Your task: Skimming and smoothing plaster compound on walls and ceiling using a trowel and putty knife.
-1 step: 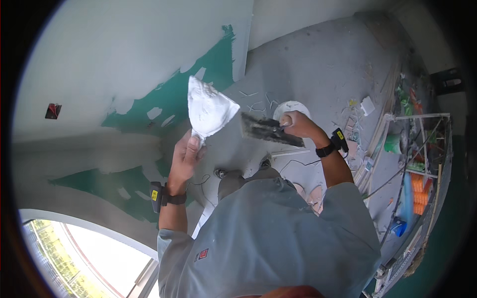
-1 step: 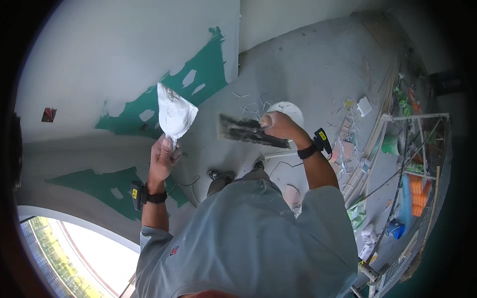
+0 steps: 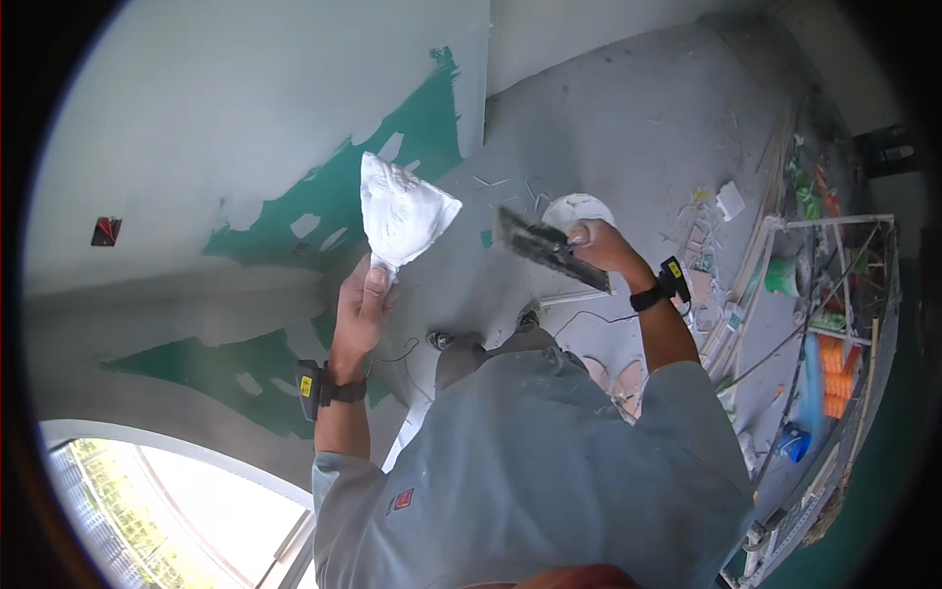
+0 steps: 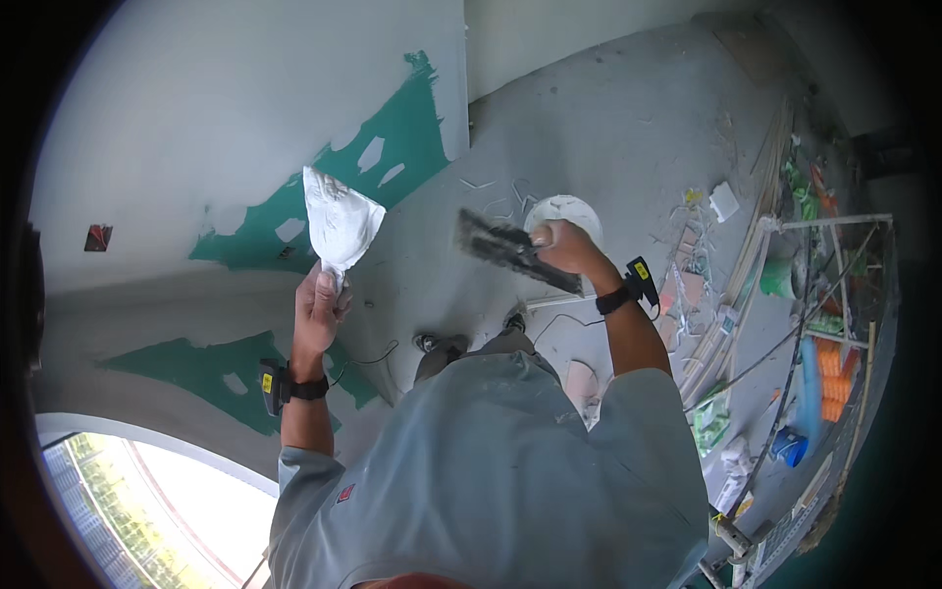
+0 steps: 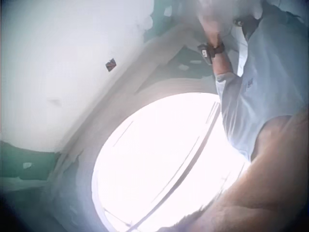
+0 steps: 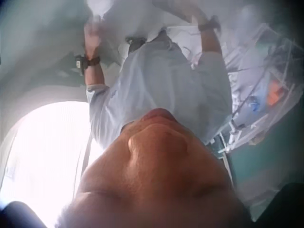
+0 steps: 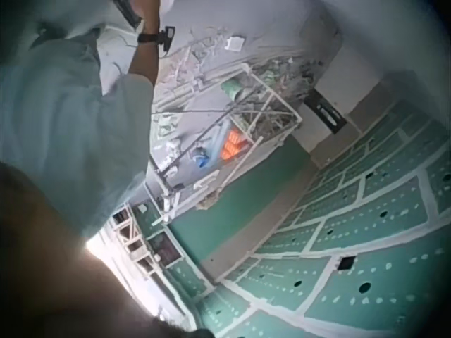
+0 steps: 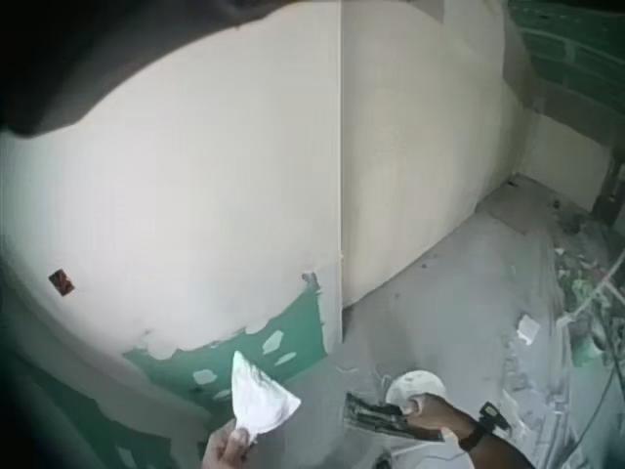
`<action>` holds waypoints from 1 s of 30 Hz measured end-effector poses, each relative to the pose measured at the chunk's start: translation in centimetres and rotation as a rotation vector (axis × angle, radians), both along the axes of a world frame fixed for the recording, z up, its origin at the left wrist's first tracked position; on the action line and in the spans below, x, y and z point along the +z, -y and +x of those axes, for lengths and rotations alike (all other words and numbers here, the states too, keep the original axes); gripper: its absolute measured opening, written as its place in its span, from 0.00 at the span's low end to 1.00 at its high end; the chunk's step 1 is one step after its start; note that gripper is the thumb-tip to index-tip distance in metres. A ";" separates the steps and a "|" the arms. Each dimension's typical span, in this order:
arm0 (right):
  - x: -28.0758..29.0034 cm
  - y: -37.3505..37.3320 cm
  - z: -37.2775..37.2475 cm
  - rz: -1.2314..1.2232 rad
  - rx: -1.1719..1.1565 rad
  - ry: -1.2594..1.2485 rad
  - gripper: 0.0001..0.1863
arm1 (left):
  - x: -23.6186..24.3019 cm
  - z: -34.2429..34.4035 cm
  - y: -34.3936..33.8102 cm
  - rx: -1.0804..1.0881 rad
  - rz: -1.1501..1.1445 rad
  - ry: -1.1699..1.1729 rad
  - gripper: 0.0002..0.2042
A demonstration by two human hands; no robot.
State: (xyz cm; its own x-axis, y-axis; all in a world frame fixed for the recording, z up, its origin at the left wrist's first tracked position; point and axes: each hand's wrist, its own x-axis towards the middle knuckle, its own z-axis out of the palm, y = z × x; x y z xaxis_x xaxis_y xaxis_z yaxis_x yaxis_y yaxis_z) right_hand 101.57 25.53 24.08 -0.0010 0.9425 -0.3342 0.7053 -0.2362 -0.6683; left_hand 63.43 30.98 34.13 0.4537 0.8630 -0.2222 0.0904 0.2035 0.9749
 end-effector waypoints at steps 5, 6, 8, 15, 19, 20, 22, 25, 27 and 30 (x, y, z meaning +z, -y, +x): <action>-11.2 11.6 8.3 0.051 -0.769 -0.110 0.11 | -6.6 2.1 -1.1 -0.033 -0.026 -0.246 0.19; -12.2 13.7 9.1 -0.005 -0.988 -0.195 0.11 | -8.5 3.3 -1.0 -0.072 -0.040 -0.266 0.19; -13.7 15.4 10.0 0.001 -1.208 -0.280 0.12 | -11.7 6.4 -2.5 -0.124 -0.025 -0.370 0.19; -17.8 24.1 7.9 0.071 -1.695 -0.234 0.15 | -23.9 21.3 -6.5 -0.621 0.531 -1.124 0.19; -20.1 27.8 4.2 -0.065 -1.927 -0.298 0.17 | -36.3 30.4 -8.2 -0.981 0.707 -1.257 0.18; -21.2 28.9 2.8 -0.120 -1.971 -0.317 0.18 | -39.7 32.5 -8.5 -1.067 0.803 -1.237 0.18; -22.0 29.9 0.2 -0.180 -2.025 -0.294 0.16 | -45.0 36.5 -8.3 -1.212 0.958 -1.115 0.16; -24.8 32.5 -4.0 -0.312 -2.100 -0.285 0.16 | -52.4 42.8 -7.4 -1.383 1.232 -1.011 0.12; -26.7 33.3 -6.0 -0.409 -2.085 -0.306 0.15 | -57.2 46.2 -6.7 -1.415 1.285 -0.900 0.08; -29.1 35.5 -9.0 -0.520 -2.049 -0.366 0.16 | -60.2 49.0 -3.9 -1.644 1.337 -0.815 0.08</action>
